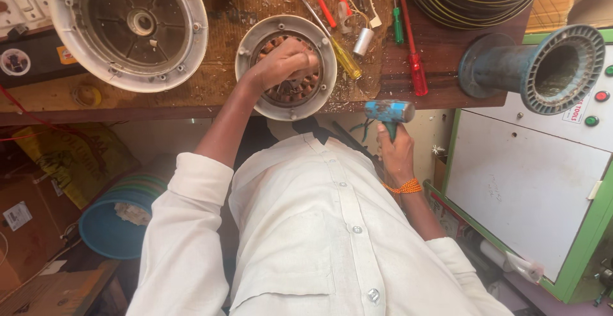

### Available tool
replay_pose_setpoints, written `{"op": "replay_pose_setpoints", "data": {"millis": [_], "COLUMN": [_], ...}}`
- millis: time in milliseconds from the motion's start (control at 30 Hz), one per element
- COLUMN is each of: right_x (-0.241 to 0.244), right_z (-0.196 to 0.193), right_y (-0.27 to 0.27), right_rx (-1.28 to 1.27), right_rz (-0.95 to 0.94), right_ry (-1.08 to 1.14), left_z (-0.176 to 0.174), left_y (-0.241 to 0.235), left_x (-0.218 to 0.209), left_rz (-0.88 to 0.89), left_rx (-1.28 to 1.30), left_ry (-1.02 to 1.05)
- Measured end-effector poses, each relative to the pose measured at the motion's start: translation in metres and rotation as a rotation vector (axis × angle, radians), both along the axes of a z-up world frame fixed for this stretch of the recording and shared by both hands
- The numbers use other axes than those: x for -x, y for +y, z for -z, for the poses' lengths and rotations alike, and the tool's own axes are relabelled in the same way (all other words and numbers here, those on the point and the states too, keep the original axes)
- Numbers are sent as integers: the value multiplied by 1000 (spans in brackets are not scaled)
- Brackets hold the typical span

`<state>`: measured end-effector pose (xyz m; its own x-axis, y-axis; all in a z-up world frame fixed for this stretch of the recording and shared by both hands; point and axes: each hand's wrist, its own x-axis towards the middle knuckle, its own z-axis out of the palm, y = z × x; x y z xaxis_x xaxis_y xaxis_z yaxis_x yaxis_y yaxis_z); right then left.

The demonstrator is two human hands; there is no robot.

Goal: The person assembles a small electrical motor by inserting a copper-wound rotor into a plastic housing and tapping it into place with a hammer. The person then places a metal ring and a plastic cover over the assembly.

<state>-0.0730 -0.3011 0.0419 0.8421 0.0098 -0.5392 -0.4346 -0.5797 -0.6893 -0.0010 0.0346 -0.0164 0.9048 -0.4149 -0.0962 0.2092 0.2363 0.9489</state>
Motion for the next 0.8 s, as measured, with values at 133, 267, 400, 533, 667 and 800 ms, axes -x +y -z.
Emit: {"op": "replay_pose_setpoints", "data": {"millis": [133,267,400,533,667,800], "right_x": [15,13,11,7,10,15], "right_z": [6,9,9,11,13,16], "right_y": [-10,-12,-16,-18,-27,-36], "right_rx": [-1,-116,-92,-87,-51,36], "right_rz": [168,254,238,217,164,91], "right_ry": [74,49,54,41,40,36], "left_z": [-20,-35,-8,22,19,-3], "left_y": [11,10,-11,-17,-8,-9], "left_x": [8,63,122,125,93,68], "left_rz": [-411,-902,-911,-1001,-956,-985], "left_rx": [-10,-524,-952,-677,-789,-1093], "left_ry": [-110,39,161,232,240,-68]}}
